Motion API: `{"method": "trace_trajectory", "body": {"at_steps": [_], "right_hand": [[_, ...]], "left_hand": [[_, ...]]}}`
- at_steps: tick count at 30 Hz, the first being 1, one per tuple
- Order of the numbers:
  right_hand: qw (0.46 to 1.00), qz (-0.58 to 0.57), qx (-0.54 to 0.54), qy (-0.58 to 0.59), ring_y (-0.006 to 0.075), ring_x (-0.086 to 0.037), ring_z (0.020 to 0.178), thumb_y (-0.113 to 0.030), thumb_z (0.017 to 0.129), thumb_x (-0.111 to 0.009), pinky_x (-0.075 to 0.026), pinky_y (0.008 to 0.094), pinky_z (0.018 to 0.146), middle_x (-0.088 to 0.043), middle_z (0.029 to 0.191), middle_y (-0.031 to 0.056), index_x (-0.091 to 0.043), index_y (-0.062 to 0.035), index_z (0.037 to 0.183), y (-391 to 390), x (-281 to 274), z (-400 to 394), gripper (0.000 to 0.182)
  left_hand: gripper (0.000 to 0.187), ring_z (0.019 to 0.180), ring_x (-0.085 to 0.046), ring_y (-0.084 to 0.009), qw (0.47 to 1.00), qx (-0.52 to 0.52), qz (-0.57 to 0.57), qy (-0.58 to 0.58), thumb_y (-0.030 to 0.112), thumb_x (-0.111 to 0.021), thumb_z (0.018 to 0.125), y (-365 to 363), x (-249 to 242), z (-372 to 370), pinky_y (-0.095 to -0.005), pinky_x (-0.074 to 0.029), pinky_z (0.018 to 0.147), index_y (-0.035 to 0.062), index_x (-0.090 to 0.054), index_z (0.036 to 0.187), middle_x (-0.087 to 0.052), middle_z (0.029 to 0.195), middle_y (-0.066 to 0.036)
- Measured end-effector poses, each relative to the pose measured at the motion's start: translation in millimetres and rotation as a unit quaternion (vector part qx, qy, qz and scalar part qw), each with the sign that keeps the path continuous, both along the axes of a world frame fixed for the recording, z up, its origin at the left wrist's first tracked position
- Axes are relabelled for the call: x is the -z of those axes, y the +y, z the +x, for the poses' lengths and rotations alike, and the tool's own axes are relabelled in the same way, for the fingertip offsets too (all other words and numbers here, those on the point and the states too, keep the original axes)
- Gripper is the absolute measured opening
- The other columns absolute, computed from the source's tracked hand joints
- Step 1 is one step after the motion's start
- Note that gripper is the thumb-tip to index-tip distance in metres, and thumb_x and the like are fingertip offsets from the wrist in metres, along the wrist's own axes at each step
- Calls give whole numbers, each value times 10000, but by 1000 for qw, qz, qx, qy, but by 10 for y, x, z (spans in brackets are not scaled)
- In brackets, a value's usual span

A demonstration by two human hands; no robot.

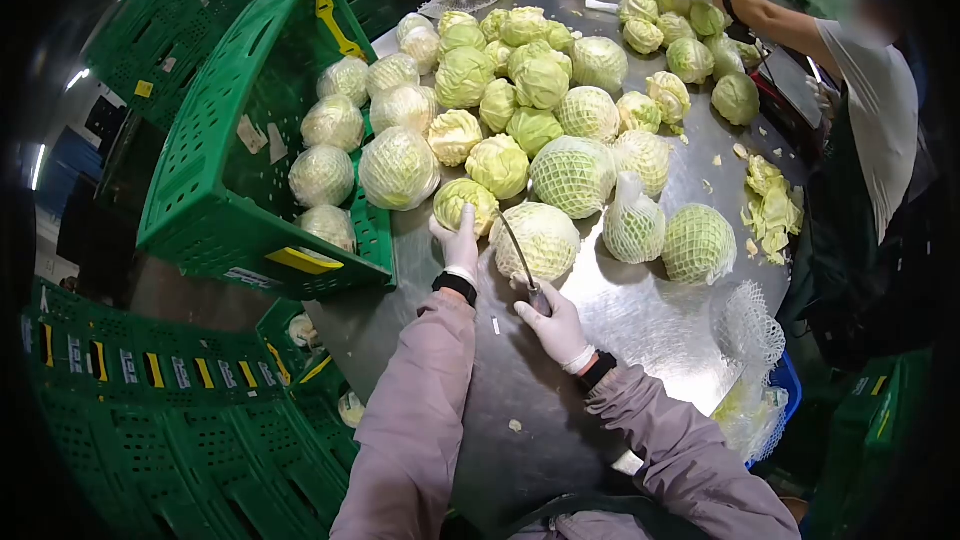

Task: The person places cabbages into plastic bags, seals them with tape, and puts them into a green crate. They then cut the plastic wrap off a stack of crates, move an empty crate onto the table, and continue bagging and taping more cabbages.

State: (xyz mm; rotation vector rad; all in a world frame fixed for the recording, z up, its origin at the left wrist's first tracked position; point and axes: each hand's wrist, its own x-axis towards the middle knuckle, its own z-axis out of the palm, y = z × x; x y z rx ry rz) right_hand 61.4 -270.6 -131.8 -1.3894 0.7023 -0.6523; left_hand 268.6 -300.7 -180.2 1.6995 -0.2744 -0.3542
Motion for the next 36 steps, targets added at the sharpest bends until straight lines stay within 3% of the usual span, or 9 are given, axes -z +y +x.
{"method": "trace_trajectory", "body": {"at_steps": [2, 8, 12, 16, 21, 24, 27, 30, 36], "right_hand": [[1000, -16, 5, 16, 103, -547, 1009, -87, 852, -639, -419, 263, 913, -622, 1110, 50, -544, 7, 1217, 17, 48, -78, 389], [998, 58, 2, 20, 95, -567, 960, -94, 855, -631, -446, 258, 867, -643, 1064, 61, -553, -24, 1232, 203, 96, -616, 392], [997, 21, -22, 77, 108, -595, 899, -87, 837, -642, -461, 259, 832, -669, 967, 54, -587, -33, 1190, 343, -76, -1035, 362], [982, 17, -12, 190, 100, -588, 818, -116, 816, -663, -466, 253, 764, -656, 887, 48, -618, -28, 1131, 630, 8, -1604, 330], [982, -43, -19, 185, 158, -626, 886, -106, 793, -668, -481, 280, 791, -662, 961, 91, -625, -33, 1090, 909, -9, -1890, 309], [986, -61, -12, 154, 215, -644, 928, -105, 783, -668, -493, 307, 795, -663, 1002, 118, -624, -45, 1085, 944, 47, -1892, 310], [977, -88, -1, 195, 253, -646, 889, -129, 762, -684, -499, 316, 780, -659, 962, 131, -633, -54, 1048, 909, 3, -1843, 300], [972, -126, -3, 200, 255, -645, 858, -149, 757, -693, -500, 313, 753, -660, 932, 119, -643, -69, 1025, 871, -45, -1801, 284], [964, -156, 23, 214, 249, -640, 730, -169, 744, -702, -495, 315, 652, -653, 845, 93, -651, -90, 1006, 854, 12, -1754, 279]], "left_hand": [[917, 1210, -412, -364, 998, -11, -57, 38, 426, -695, 796, -4, -38, -82, -416, -351, 1006, -26, -173, 1399, -338, 1351, -271], [897, 1246, -388, -328, 998, 32, -34, 39, 348, -687, 819, 149, -152, -115, -386, -356, 1009, -2, -128, 1426, -322, 1386, -231], [818, 1290, -345, -272, 997, 63, -22, 35, 295, -657, 855, 321, -45, -87, -346, -293, 1055, 26, -159, 1446, -315, 1422, -202], [757, 1292, -350, -315, 991, 20, -82, 104, 245, -675, 841, 519, -127, -71, -383, -308, 1053, -21, -243, 1404, -296, 1418, -230], [805, 1281, -354, -328, 998, 2, 6, -63, 249, -713, 811, 474, -363, 286, -391, -309, 1050, -1, -233, 1407, -270, 1414, -254], [1047, 1307, -270, -421, 966, -93, 87, -223, 414, -797, 650, 158, -744, 434, -474, -263, 1074, 6, -209, 1414, -222, 1423, -280], [1179, 1320, -220, -470, 934, -142, 266, -192, 547, -795, 562, -205, -1054, 646, -538, -220, 1082, 66, -178, 1444, -151, 1468, -264], [1206, 1339, -200, -471, 868, -122, 425, -228, 608, -786, 541, -407, -1298, 764, -559, -294, 1048, 142, -167, 1465, -136, 1498, -224], [951, 1134, -482, -436, 890, -49, 413, -190, 504, -799, 550, -321, -1331, 1243, -504, -445, 921, 92, -381, 1299, -450, 1239, -238]]}}
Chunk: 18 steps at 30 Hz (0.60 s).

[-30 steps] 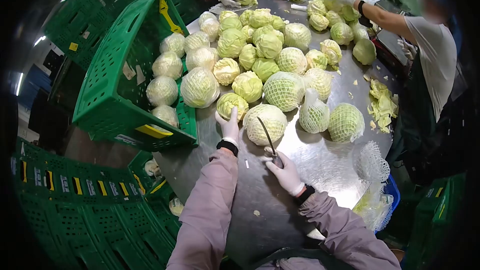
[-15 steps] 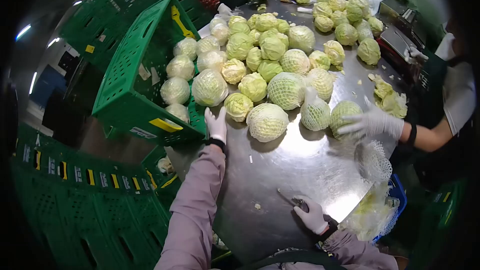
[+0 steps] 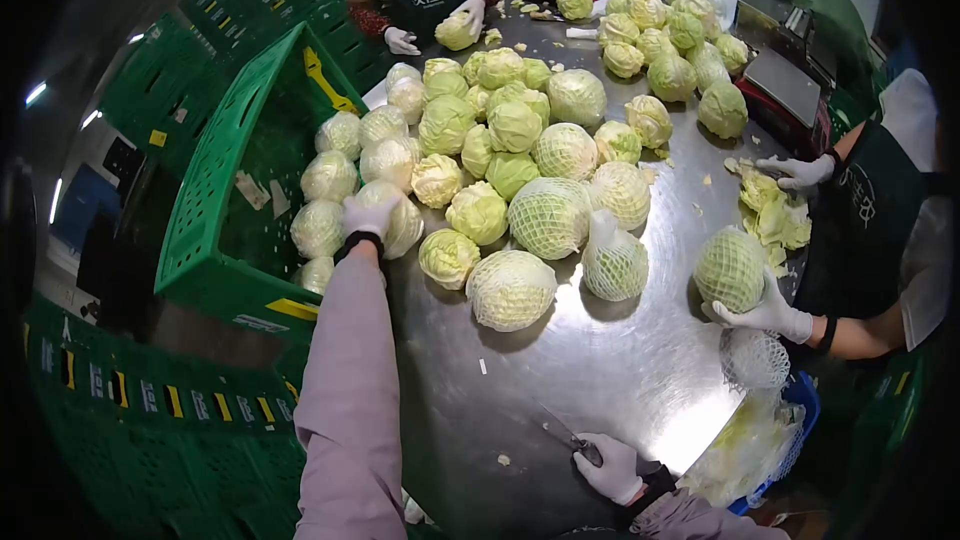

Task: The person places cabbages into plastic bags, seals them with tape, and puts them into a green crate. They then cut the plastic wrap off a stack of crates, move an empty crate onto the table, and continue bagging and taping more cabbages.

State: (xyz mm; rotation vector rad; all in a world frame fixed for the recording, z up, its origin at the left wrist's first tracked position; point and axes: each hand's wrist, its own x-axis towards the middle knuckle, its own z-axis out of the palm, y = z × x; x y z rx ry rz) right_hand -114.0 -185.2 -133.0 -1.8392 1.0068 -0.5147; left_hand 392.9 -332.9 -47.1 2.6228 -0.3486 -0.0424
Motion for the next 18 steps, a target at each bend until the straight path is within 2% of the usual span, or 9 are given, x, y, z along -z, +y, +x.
{"method": "trace_trajectory", "body": {"at_steps": [4, 6, 7, 9, 10, 12, 13, 16, 18], "right_hand": [[1000, -20, -5, 0, 251, -631, 703, -178, 743, -702, -490, 323, 628, -641, 816, 91, -653, -97, 996, -12, 23, -42, 270], [1000, -27, -13, -7, 254, -632, 707, -179, 745, -700, -490, 326, 627, -643, 817, 92, -652, -102, 999, -8, 42, -49, 270], [1000, -26, -13, -9, 254, -632, 707, -179, 745, -700, -490, 326, 627, -643, 817, 92, -652, -102, 999, -3, 53, -44, 270], [999, -30, -13, -11, 260, -635, 721, -177, 745, -698, -494, 330, 636, -647, 826, 96, -651, -100, 999, 2, 75, -60, 270], [999, -28, -14, -8, 260, -635, 721, -177, 745, -698, -494, 330, 636, -647, 826, 96, -651, -100, 999, -6, 76, -75, 270], [999, -33, -21, -16, 264, -637, 739, -173, 745, -696, -498, 337, 652, -649, 830, 96, -648, -94, 998, -9, 55, -73, 269], [999, -26, -23, -17, 269, -639, 755, -170, 746, -694, -501, 340, 669, -649, 829, 94, -646, -90, 1001, -14, 19, -68, 272], [999, -35, -16, -26, 271, -639, 766, -171, 747, -692, -501, 342, 676, -648, 837, 96, -644, -89, 1006, -19, -6, -66, 275], [999, -26, -11, -31, 271, -638, 774, -169, 747, -691, -500, 341, 681, -649, 850, 100, -644, -88, 1009, -4, 28, -76, 277]], "left_hand": [[913, 1196, -414, -410, 997, -2, -81, -14, 430, -826, 540, 235, 90, -362, -483, -408, 968, 82, -392, 1264, -386, 1299, -214], [897, 1220, -384, -373, 982, 31, -105, -156, 379, -819, 561, 388, 341, -612, -490, -361, 999, 113, -383, 1297, -361, 1312, -206], [897, 1220, -384, -373, 982, 31, -104, -157, 379, -819, 561, 466, 408, -658, -490, -361, 999, 113, -383, 1297, -361, 1312, -206], [734, 1204, -394, -341, 942, 108, -72, -310, 330, -781, 620, 576, 451, -778, -490, -327, 1004, 143, -471, 1259, -420, 1271, -169], [734, 1204, -394, -341, 943, 107, -71, -306, 330, -781, 620, 596, 442, -779, -490, -327, 1004, 143, -471, 1259, -420, 1271, -169], [457, 1162, -414, -324, 946, 182, 0, -268, 272, -729, 685, 576, 281, -739, -488, -328, 974, 147, -603, 1106, -493, 1199, -112], [245, 1088, -457, -313, 941, 193, -23, -275, 245, -703, 718, 547, 219, -753, -465, -356, 937, 133, -668, 932, -570, 1076, -71], [182, 1004, -506, -306, 924, 263, -20, -279, 237, -700, 717, 534, 274, -574, -432, -378, 912, 120, -666, 852, -606, 976, -84], [139, 850, -564, -320, 914, 267, -66, -299, 232, -682, 734, 578, 242, -570, -405, -440, 820, 105, -649, 779, -623, 822, -92]]}}
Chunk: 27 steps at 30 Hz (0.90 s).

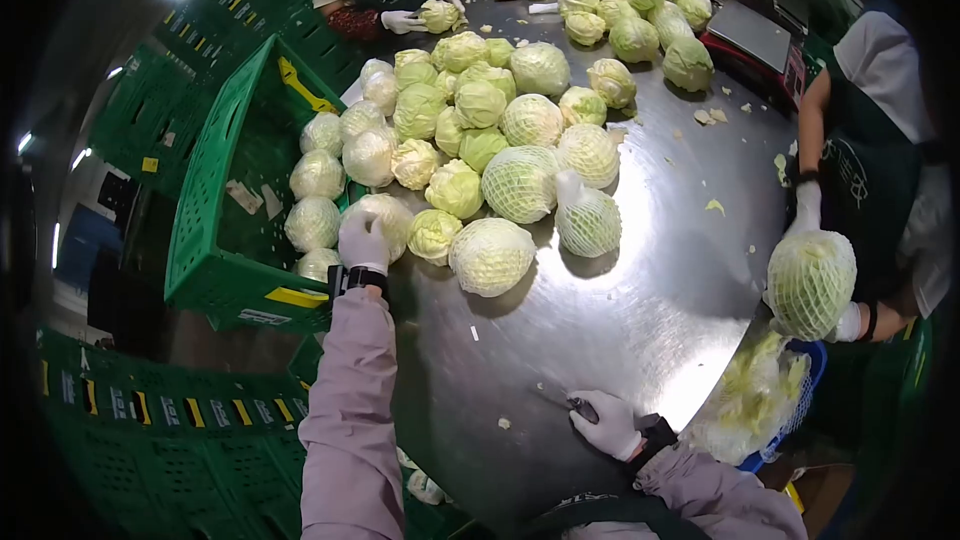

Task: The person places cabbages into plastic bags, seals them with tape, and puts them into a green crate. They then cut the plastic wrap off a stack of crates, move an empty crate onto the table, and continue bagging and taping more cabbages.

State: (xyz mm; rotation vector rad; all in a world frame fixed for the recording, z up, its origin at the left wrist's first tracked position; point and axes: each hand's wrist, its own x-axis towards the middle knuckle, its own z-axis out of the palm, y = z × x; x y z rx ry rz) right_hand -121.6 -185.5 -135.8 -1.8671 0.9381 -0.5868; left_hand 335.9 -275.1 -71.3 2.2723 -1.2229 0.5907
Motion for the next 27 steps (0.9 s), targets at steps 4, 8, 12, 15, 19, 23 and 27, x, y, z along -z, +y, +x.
{"method": "trace_trajectory", "body": {"at_steps": [4, 8, 12, 15, 19, 23, 27], "right_hand": [[1000, 2, -1, -20, 270, -637, 785, -156, 747, -691, -499, 340, 691, -648, 864, 111, -642, -82, 1005, -11, -11, -14, 273], [999, -23, -13, -47, 257, -626, 734, -139, 755, -687, -494, 333, 668, -647, 863, 116, -639, -65, 1002, -2, 32, -32, 263], [1000, 9, -25, -16, 170, -567, 628, -121, 774, -672, -469, 284, 603, -605, 760, 93, -632, -50, 1024, 41, 82, -51, 263], [999, 2, -7, -43, 167, -550, 617, -130, 781, -669, -460, 279, 603, -588, 724, 85, -628, -32, 1026, 58, 139, -62, 267], [991, 126, -16, -44, 150, -555, 744, -144, 815, -659, -454, 280, 700, -606, 823, 77, -603, -12, 1051, 70, 181, -112, 277], [982, 174, 51, 55, 193, -575, 841, -139, 839, -640, -455, 312, 780, -617, 915, 118, -567, 9, 1119, 100, 61, -235, 325], [992, 110, 48, -48, 328, -549, 1077, -181, 842, -632, -421, 390, 927, -571, 1148, 223, -498, 7, 1243, 183, 237, -430, 462]], "left_hand": [[125, 568, -549, -275, 988, -25, -111, 100, 204, -597, 807, 115, 111, 296, -379, -463, 556, 101, -609, 738, -581, 639, -54], [216, 518, -417, -104, 683, -39, -314, 658, 199, -540, 886, 328, -369, -33, -273, -358, 490, 150, -466, 689, -429, 610, 53], [180, 553, -383, -106, 548, 101, -380, 738, 173, -521, 917, 693, -659, -381, -274, -333, 536, 159, -463, 747, -401, 602, 64], [199, 560, -366, -102, 446, 149, -393, 790, 170, -489, 940, 1021, -910, -549, -268, -324, 545, 136, -439, 750, -378, 597, 55], [257, 553, -322, -102, 352, 160, -429, 817, 177, -419, 978, 1306, -1461, -1097, -266, -303, 548, 124, -401, 727, -317, 587, 41], [313, 570, -266, -108, 181, 306, -365, 860, 150, -342, 989, 1514, -1347, -1585, -261, -272, 569, 115, -351, 678, -243, 580, 34], [291, 576, -296, -115, 153, 234, -338, 899, 172, -349, 1002, 1684, -1259, -2299, -273, -317, 581, 79, -416, 735, -241, 570, 29]]}}
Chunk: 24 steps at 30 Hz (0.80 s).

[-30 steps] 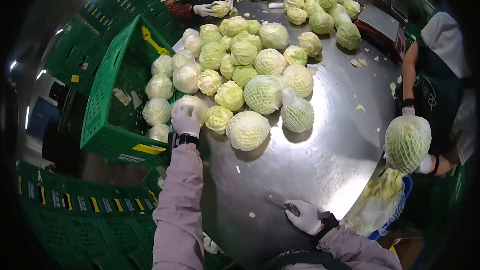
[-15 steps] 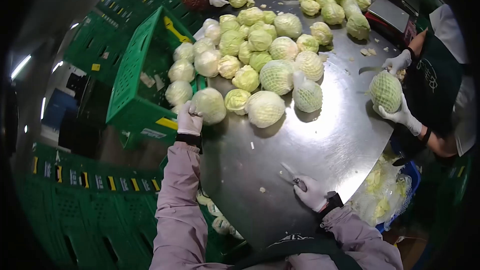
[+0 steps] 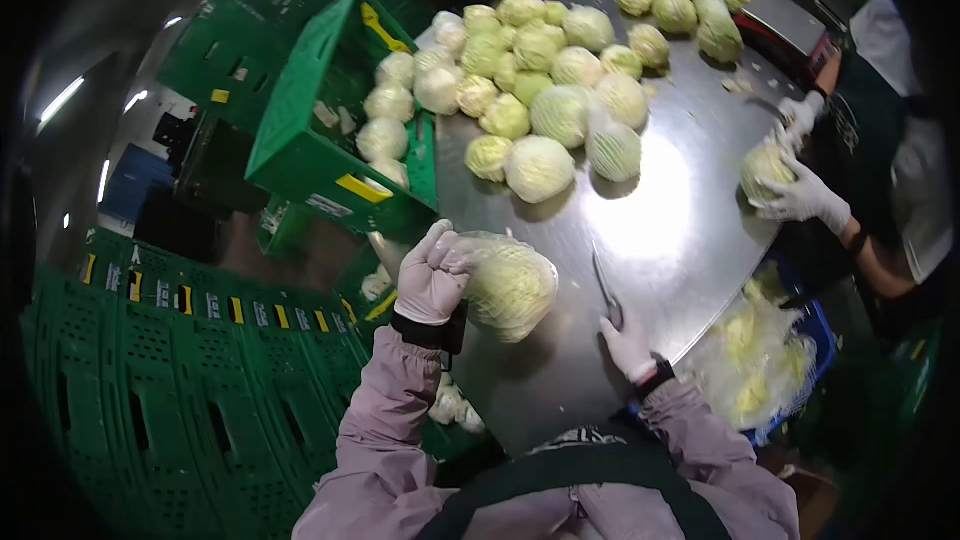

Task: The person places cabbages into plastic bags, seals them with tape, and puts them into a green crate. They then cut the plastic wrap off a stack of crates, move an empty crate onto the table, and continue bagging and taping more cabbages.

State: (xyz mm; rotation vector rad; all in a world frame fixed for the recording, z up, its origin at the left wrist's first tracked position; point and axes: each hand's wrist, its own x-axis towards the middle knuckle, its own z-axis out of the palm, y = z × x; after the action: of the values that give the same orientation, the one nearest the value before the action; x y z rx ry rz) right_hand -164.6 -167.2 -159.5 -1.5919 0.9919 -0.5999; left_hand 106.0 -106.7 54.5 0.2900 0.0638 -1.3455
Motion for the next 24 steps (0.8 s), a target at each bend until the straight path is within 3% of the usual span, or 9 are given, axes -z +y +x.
{"method": "trace_trajectory", "body": {"at_steps": [3, 7, 10, 13, 15, 18, 19, 21, 24], "right_hand": [[988, -153, 23, 6, 338, -510, 1129, -192, 816, -650, -384, 399, 976, -547, 1200, 216, -493, 7, 1257, 38, -256, -69, 508], [991, -25, 16, -130, 355, -475, 1170, -190, 790, -669, -353, 407, 1009, -532, 1229, 206, -493, 6, 1262, 11, -960, -99, 541], [953, -272, -92, -95, 331, -533, 1100, -168, 789, -673, -409, 378, 946, -576, 1165, 184, -571, -26, 1183, -95, -1226, -96, 432], [989, -12, -128, -67, 277, -615, 909, -121, 824, -639, -469, 340, 811, -642, 979, 150, -616, -19, 1071, -28, -1028, -139, 268], [992, -40, -100, -65, 206, -612, 725, -98, 867, -597, -477, 308, 687, -636, 788, 96, -617, 1, 955, 104, -1160, -148, 134], [993, 29, -98, -60, 147, -575, 706, -112, 904, -563, -467, 279, 680, -608, 745, 53, -600, -1, 914, 274, -1248, -143, 117], [980, 126, -129, -83, 116, -537, 653, -116, 920, -541, -438, 252, 622, -579, 715, 32, -588, -11, 894, 353, -1304, -131, 118], [920, 317, -192, -124, 53, -463, 547, -123, 952, -497, -382, 199, 506, -521, 657, -12, -565, -32, 855, 514, -1383, -96, 150], [866, 406, -213, -199, 38, -383, 470, -133, 956, -489, -293, 186, 422, -463, 618, -27, -546, -54, 825, 677, -1263, -49, 163]], "left_hand": [[262, 567, -297, -108, 998, 41, 48, -12, 175, -357, 1004, 173, 121, -406, -262, -315, 569, 67, -453, 786, -239, 569, 32], [138, 538, -296, -81, 975, 146, 78, -151, 178, -437, 981, 341, 310, -757, -227, -295, 542, 94, -498, 889, -290, 576, 56], [115, 554, -318, -63, 939, 217, 94, -250, 212, -506, 951, 313, 263, -979, -230, -304, 543, 105, -481, 915, -312, 599, 74], [162, 582, -343, -42, 903, 252, 118, -328, 239, -561, 919, 354, 227, -1008, -227, -314, 555, 113, -459, 933, -315, 622, 87], [230, 580, -364, -35, 875, 229, 129, -406, 236, -635, 871, 459, 328, -921, -230, -318, 548, 117, -448, 931, -335, 632, 96], [370, 545, -383, -66, 575, 247, 142, -767, 232, -747, 769, 699, 339, -851, -238, -359, 544, 101, -480, 989, -381, 602, 55], [370, 545, -383, -66, 578, 245, 142, -766, 232, -747, 769, 753, 352, -881, -238, -359, 544, 101, -480, 989, -381, 602, 55], [412, 535, -431, -115, 444, 254, 201, -836, 230, -745, 748, 870, 395, -948, -255, -384, 555, 108, -504, 1060, -405, 581, -14], [312, 638, -536, -189, 453, 202, 129, -859, 179, -703, 760, 1023, 662, -947, -297, -420, 592, 102, -578, 1035, -513, 679, -78]]}}
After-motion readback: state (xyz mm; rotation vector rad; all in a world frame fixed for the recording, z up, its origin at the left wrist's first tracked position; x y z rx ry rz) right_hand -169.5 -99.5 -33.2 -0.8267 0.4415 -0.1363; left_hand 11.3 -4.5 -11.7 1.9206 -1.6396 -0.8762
